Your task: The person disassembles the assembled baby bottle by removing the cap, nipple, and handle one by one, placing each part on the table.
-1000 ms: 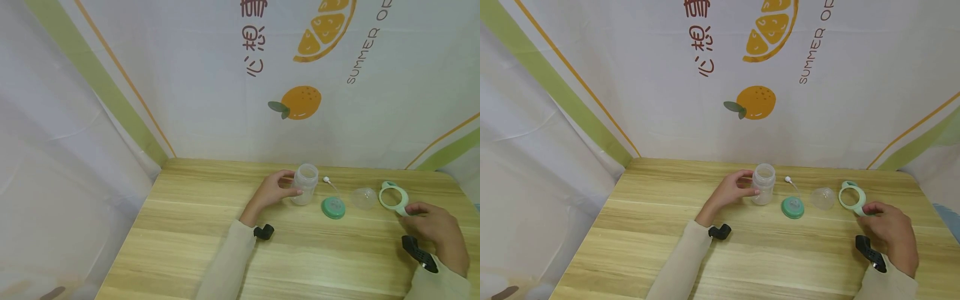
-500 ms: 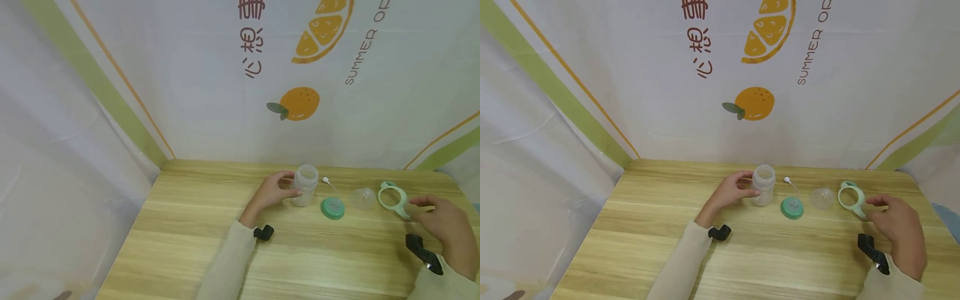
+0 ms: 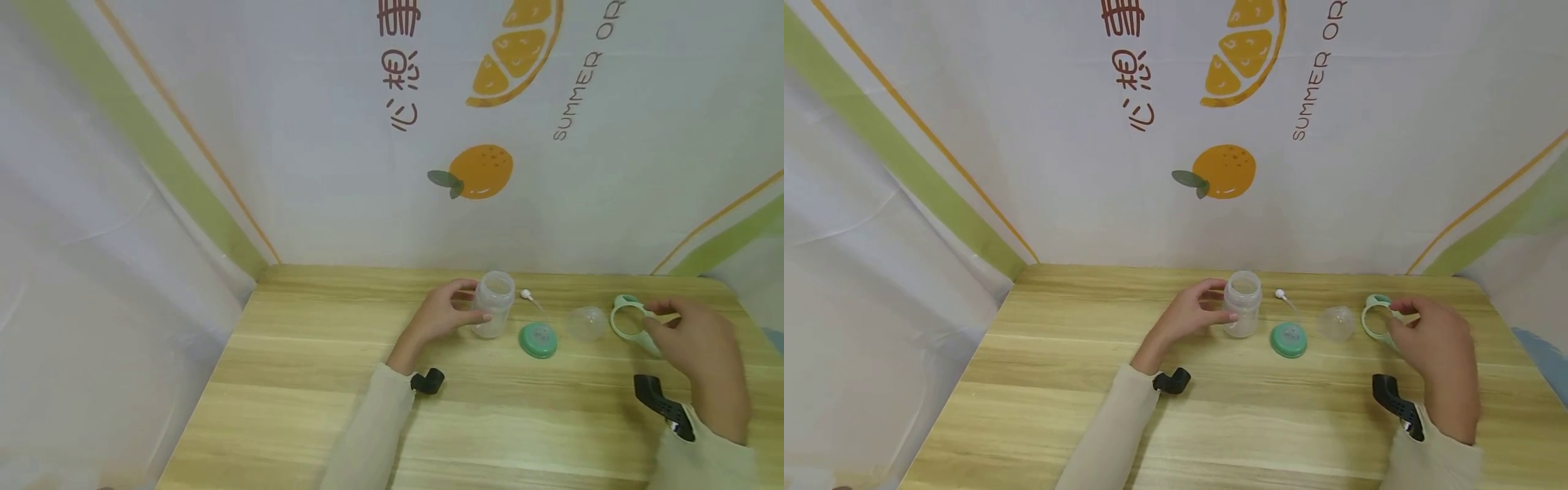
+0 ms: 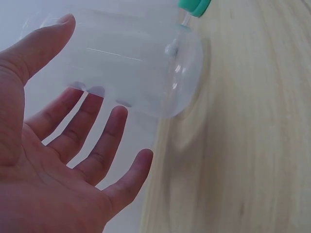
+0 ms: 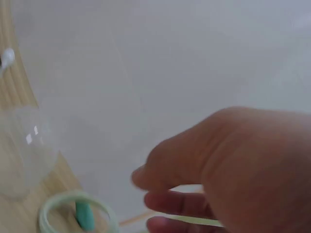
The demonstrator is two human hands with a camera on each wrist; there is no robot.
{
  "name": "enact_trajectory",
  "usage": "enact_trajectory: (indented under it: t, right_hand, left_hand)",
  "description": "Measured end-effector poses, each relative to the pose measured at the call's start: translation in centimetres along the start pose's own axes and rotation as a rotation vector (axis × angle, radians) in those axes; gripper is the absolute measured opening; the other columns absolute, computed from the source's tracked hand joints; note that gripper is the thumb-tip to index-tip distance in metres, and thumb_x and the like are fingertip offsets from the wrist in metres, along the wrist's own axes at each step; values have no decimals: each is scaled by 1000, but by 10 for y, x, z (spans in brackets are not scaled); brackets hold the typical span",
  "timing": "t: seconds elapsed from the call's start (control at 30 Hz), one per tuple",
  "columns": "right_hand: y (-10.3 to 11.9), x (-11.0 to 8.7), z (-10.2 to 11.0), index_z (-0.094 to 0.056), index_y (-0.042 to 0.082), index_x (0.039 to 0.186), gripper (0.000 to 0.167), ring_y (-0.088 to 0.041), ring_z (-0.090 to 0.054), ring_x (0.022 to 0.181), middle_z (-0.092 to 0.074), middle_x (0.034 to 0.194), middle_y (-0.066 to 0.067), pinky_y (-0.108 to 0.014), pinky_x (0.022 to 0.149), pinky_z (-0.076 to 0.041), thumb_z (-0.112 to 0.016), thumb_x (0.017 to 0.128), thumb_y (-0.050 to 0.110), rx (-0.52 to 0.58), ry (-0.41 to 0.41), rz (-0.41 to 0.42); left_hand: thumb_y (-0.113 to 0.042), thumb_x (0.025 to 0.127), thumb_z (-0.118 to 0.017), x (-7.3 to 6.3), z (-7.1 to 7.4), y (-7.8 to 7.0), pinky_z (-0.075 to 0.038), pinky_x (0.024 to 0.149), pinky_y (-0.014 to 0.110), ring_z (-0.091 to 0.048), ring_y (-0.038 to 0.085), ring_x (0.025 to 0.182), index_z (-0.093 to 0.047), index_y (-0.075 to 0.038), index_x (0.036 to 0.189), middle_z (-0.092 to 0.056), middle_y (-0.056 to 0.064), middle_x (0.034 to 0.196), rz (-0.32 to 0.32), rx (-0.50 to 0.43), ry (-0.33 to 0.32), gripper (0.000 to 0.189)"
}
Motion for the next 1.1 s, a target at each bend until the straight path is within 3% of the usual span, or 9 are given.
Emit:
enact_trajectory:
  t: [0.13,0.23,0.37,0.47,0.53,0.63,0.7,1.1]
  right_hand:
    - [27,4,-2,-71,-6,125,32,-51,-68,97,-72,115,-33,-45,69,-46,-65,102,16,66,-77,77]
    - [54,7,-7,-72,-7,124,30,-48,-69,99,-72,119,-31,-29,73,-50,-69,100,11,140,-129,173]
    - [90,8,-24,-73,-7,127,32,-39,-69,99,-73,119,-26,-7,74,-48,-77,98,6,254,-121,303]
    - [117,8,-44,-70,-7,135,39,-38,-69,105,-73,122,-25,-15,79,-55,-80,99,8,331,-30,361]
    - [131,9,-58,-66,-7,140,45,-41,-70,110,-73,124,-25,-29,84,-62,-80,101,10,366,41,375]
    - [147,11,-77,-59,-8,148,55,-43,-69,116,-72,128,-26,-50,91,-63,-79,101,11,410,132,368]
    - [153,11,-85,-57,-8,151,59,-44,-69,117,-71,130,-25,-58,93,-61,-80,101,13,434,165,355]
    - [167,8,-92,-61,-6,147,54,-40,-72,111,-73,127,-21,-58,89,-64,-81,103,18,419,162,371]
  left_hand:
    - [-24,92,-93,2,1,-4,-53,113,49,-62,35,139,-64,-13,152,-65,2,151,-16,6,-11,68]
    - [-24,91,-94,3,1,-6,-51,115,53,-59,35,143,-62,-12,154,-63,2,155,-42,21,-21,72]
    - [-24,90,-95,4,0,-8,-51,115,53,-59,31,143,-61,-11,156,-61,1,157,-60,51,-30,75]
    - [-24,90,-95,5,-1,-9,-51,115,52,-59,31,143,-60,-11,157,-61,2,157,-63,69,-31,76]
    - [-24,91,-95,6,-2,-10,-52,114,52,-60,31,142,-60,-11,157,-62,3,157,-70,77,-33,76]
    - [-23,91,-95,7,-3,-12,-53,112,50,-62,29,139,-60,-9,156,-64,5,154,-85,85,-37,74]
    - [-23,91,-94,7,-3,-14,-54,111,49,-64,26,136,-62,-9,154,-66,4,151,-97,89,-38,72]
    - [-24,94,-92,6,-5,-22,-53,112,46,-66,28,131,-63,-7,152,-67,5,150,-159,148,-7,67]
Point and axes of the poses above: each hand's wrist, its own x-axis towards the middle knuckle, its own z-axis out of the back of the hand, y = z × x, the point moved 10 cm from there along x, towards the middle knuckle
